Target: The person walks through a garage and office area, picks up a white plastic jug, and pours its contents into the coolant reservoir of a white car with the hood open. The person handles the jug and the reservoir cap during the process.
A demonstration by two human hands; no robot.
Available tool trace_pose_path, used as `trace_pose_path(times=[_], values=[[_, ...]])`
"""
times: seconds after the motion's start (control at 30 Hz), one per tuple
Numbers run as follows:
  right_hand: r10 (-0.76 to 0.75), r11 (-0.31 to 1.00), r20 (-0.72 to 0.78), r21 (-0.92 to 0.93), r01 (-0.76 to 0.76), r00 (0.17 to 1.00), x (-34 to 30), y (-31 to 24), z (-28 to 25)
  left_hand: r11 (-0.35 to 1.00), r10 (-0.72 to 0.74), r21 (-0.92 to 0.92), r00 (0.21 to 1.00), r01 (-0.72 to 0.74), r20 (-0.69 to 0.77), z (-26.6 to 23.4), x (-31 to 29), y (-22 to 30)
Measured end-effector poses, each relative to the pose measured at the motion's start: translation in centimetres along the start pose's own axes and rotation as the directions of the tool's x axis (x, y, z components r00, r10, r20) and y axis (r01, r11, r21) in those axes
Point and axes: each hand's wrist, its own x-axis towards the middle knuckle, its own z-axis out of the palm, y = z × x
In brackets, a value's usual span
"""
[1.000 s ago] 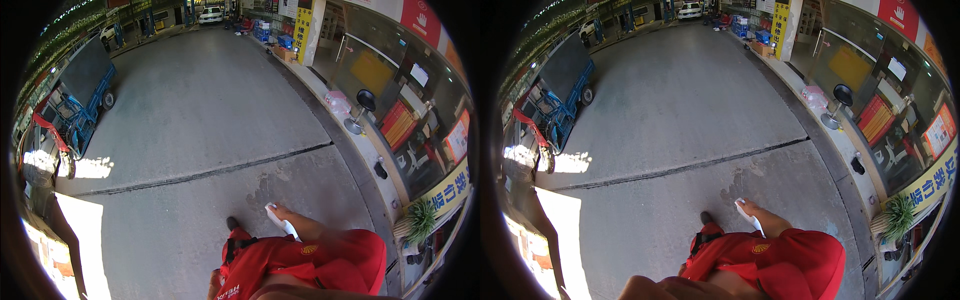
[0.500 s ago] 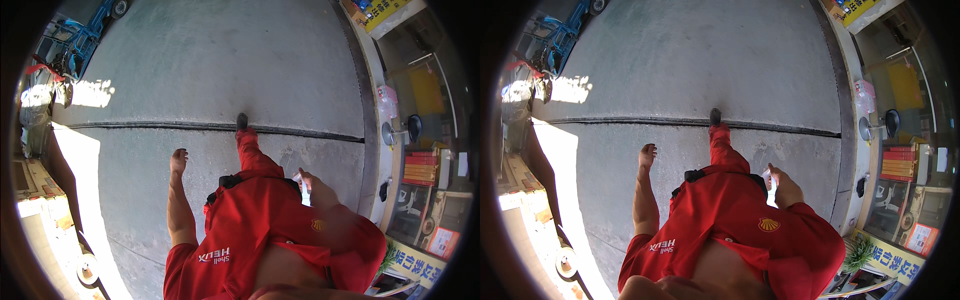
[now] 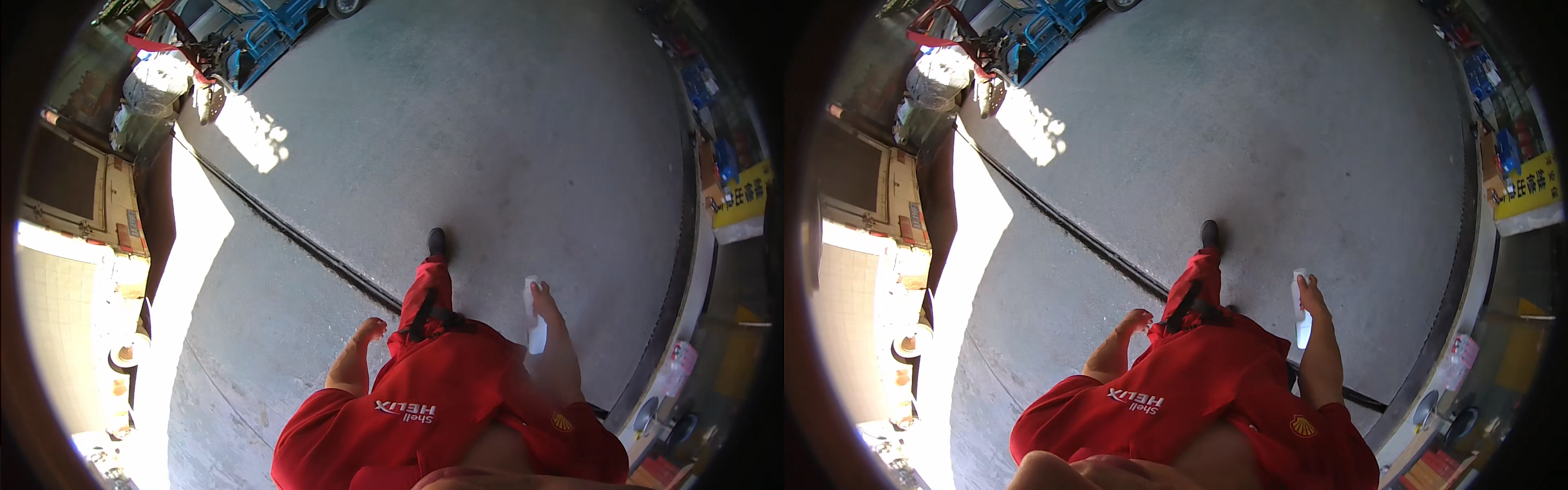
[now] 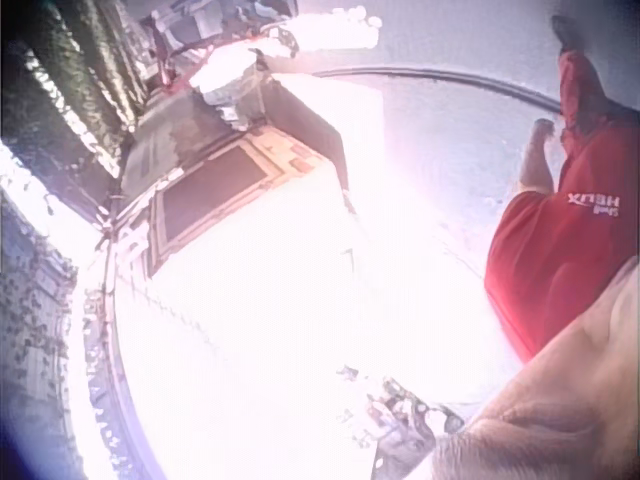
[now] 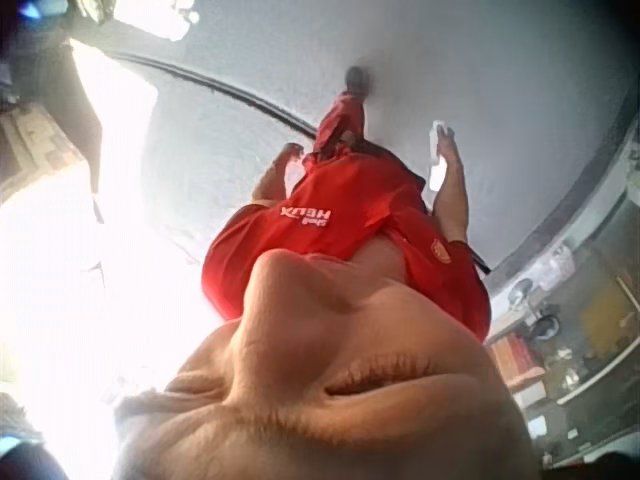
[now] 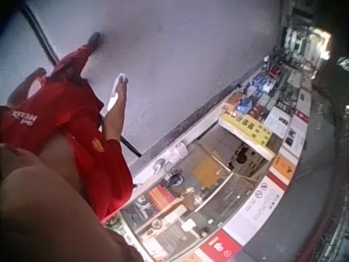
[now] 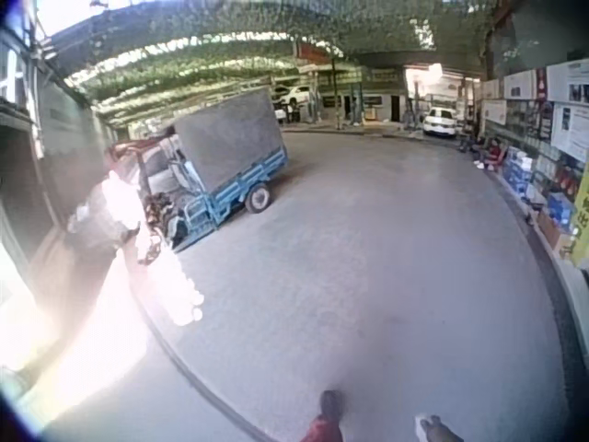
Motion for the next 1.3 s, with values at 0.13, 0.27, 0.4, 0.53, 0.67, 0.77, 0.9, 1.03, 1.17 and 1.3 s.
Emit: trace_pose_path(times=[0.13,0.27,0.4,0.53,0.67,0.77,0.9,1.03,1.17,1.3], values=[[-0.001,0.96,-0.019,0.28,0.007,1.0,12.2,-8.9,-4.7,0.714,0.428,0.543,0.889,-0.441,0.159,-1.5,9.6,12.2],[0.22,0.777,0.125,0.577,-0.251,0.967,21.9,-13.0,-9.2,0.691,0.394,0.613,0.91,-0.384,0.126,-6.5,16.8,26.0],[0.37,0.687,0.18,0.607,-0.399,0.911,29.1,-15.8,-12.7,0.785,0.368,0.563,0.926,-0.259,-0.087,-13.4,20.1,41.3],[0.365,0.723,0.259,0.527,-0.447,0.894,37.5,-23.9,-14.3,0.672,0.607,0.611,0.784,-0.419,-0.13,-20.6,23.1,56.9],[0.236,0.888,0.268,0.332,-0.319,0.934,49.0,-36.4,-17.4,0.826,0.486,0.487,0.796,-0.284,-0.361,-25.1,26.6,68.9],[0.122,0.963,0.221,0.21,-0.17,0.968,58.2,-45.9,-21.0,0.891,0.413,0.379,0.794,-0.251,-0.445,-26.3,28.4,73.0],[0.024,0.995,0.114,0.093,-0.034,0.993,67.0,-55.2,-27.8,0.995,-0.024,0.086,0.929,0.06,-0.37,-25.7,28.6,75.2],[-0.127,0.992,0.008,-0.011,0.127,0.992,73.6,-63.7,-33.7,0.98,-0.075,0.167,0.98,0.107,-0.183,-25.2,31.6,80.3],[-0.399,0.917,-0.073,-0.044,0.397,0.914,81.2,-74.4,-37.4,0.972,-0.039,0.222,0.988,0.072,-0.149,-25.9,39.4,87.3],[-0.361,0.931,-0.261,-0.036,0.365,0.896,90.2,-85.9,-39.8,0.777,0.265,0.592,0.964,-0.216,0.004,-29.9,50.6,96.3]])
